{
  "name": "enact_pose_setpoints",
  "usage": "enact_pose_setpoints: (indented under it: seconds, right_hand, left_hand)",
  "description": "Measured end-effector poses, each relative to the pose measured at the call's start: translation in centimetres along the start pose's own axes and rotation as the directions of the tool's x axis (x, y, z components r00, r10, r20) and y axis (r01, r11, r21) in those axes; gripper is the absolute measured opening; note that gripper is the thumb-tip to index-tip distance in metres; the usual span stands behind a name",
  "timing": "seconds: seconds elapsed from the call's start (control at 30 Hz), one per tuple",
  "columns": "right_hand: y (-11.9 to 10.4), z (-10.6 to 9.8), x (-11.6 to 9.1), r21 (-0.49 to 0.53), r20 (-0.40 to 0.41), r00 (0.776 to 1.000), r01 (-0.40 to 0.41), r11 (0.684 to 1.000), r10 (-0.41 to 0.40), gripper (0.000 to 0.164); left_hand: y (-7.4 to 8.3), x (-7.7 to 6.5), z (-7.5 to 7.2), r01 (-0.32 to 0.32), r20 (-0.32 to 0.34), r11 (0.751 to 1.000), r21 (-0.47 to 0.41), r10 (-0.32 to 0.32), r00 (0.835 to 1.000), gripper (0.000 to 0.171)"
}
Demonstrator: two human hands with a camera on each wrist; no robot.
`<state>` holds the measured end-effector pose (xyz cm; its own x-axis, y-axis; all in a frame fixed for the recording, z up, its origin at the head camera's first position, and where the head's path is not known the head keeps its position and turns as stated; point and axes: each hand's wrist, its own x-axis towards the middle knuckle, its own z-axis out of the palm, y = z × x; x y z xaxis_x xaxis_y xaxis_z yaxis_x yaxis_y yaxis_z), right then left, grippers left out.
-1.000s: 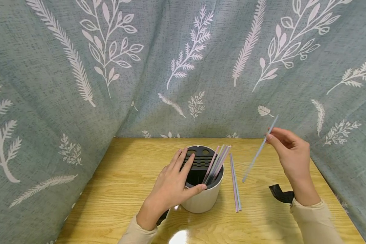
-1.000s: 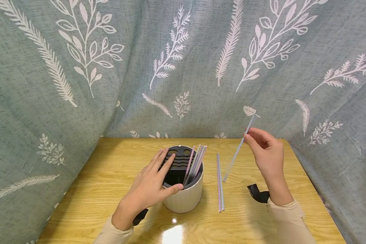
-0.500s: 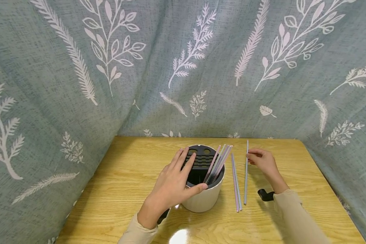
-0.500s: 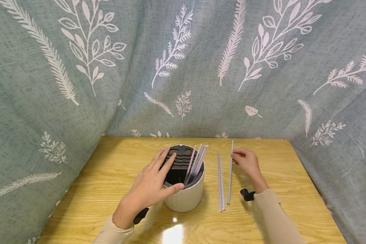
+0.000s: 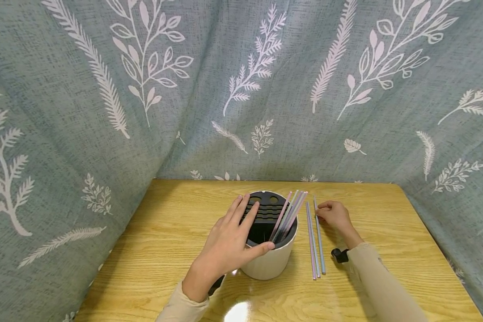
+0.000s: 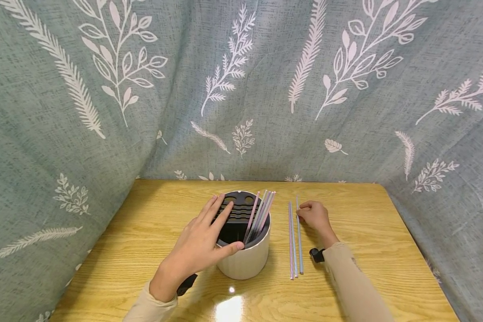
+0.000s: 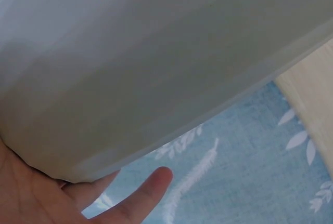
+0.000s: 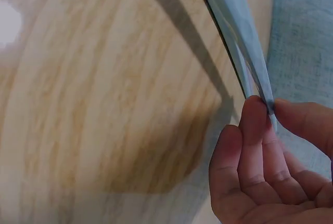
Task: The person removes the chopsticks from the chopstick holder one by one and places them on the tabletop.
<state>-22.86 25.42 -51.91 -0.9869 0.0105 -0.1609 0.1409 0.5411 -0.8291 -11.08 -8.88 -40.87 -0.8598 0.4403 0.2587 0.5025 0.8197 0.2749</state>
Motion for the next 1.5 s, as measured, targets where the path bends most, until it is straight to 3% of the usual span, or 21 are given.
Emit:
enact_pose_setpoints:
  seconds: [0.4, 0.6, 0.77, 0.97, 1.07, 1.17, 1.23, 1.5]
  right_hand:
    - [-0.2, -0.2, -0.3, 0.048, -0.017, 1.0, -0.011, 0.999, 0.012, 0.033]
    - [-3.0, -0.8, -3.5, 0.134, -0.084, 0.989, 0.128, 0.983, -0.118, 0.035]
    - [-7.0, -0.8, -7.6, 0.236, -0.172, 0.938, 0.337, 0.911, -0.302, 0.03]
    - [-10.4, -0.2, -11.5, 0.321, -0.228, 0.821, 0.571, 0.756, -0.523, 0.021]
    - [-11.2, 0.4, -12.6, 0.38, -0.232, 0.784, 0.618, 0.689, -0.575, 0.023]
    - [-11.7, 1.1, -13.0, 0.427, -0.221, 0.771, 0.627, 0.651, -0.597, 0.027]
    - [-11.8, 1.5, -13.1, 0.438, -0.208, 0.766, 0.629, 0.642, -0.609, 0.028]
    - [-12.2, 2.4, -13.3, 0.422, -0.228, 0.768, 0.631, 0.651, -0.598, 0.029]
  left_hand:
    - [0.1, 0.0, 0.0, 0.011, 0.01, 1.0, 0.0, -0.011, 1.0, 0.097]
    - [0.2, 0.0, -0.1, 0.017, 0.021, 1.0, 0.0, -0.017, 1.0, 0.097]
    - [0.2, -0.1, -0.1, 0.02, 0.03, 1.0, -0.006, -0.019, 0.999, 0.097]
    - [0.2, 0.0, -0.1, 0.016, 0.021, 1.0, 0.002, -0.016, 1.0, 0.097]
    - [0.1, 0.0, -0.1, 0.013, 0.016, 1.0, 0.006, -0.014, 1.0, 0.098]
    - [0.1, 0.0, 0.0, 0.012, 0.016, 1.0, 0.01, -0.013, 1.0, 0.098]
    - [0.1, 0.0, 0.0, 0.009, 0.014, 1.0, 0.011, -0.009, 1.0, 0.098]
    - [0.0, 0.0, 0.0, 0.007, 0.005, 1.0, 0.011, -0.007, 1.0, 0.098]
